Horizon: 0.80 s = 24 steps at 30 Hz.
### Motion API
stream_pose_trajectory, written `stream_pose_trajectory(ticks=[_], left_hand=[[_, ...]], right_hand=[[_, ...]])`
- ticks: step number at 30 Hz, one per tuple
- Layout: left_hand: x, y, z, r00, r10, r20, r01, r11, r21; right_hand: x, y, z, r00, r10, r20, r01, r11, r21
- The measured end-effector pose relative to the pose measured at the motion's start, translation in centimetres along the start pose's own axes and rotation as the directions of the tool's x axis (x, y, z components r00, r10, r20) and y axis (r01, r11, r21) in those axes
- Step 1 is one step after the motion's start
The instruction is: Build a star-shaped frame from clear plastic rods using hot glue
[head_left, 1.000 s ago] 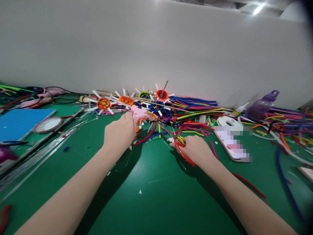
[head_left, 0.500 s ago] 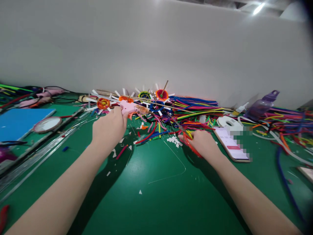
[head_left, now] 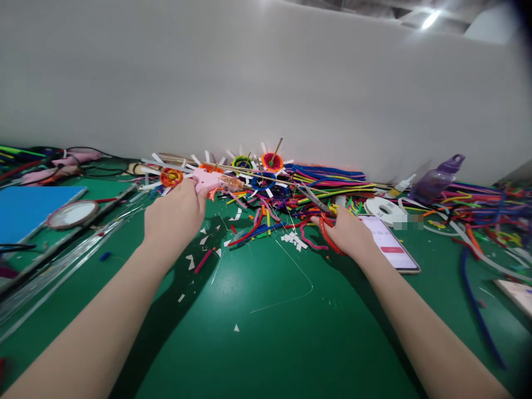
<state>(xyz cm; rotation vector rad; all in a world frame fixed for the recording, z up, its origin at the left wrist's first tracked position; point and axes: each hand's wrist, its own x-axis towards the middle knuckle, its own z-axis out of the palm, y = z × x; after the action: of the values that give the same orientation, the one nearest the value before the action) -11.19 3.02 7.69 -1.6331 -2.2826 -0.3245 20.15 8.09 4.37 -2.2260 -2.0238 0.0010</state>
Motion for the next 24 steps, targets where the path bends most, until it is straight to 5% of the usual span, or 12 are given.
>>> stream_pose_trajectory(ticks=[11, 24], left_hand=[[-0.1, 0.0, -0.1, 1.0, 0.015, 0.008, -0.015, 1.0, 0.008], [-0.1, -0.1, 0.0, 0.999, 0.041, 0.03, -0.041, 0.999, -0.001]], right_hand=[[1.5, -2.5, -1.2, 0.975, -0.15, -0.161, 0.113, 0.969, -0.218], [-0.9, 0.3, -2.3, 0.916, -0.327, -0.232, 0.199, 0.873, -0.446]])
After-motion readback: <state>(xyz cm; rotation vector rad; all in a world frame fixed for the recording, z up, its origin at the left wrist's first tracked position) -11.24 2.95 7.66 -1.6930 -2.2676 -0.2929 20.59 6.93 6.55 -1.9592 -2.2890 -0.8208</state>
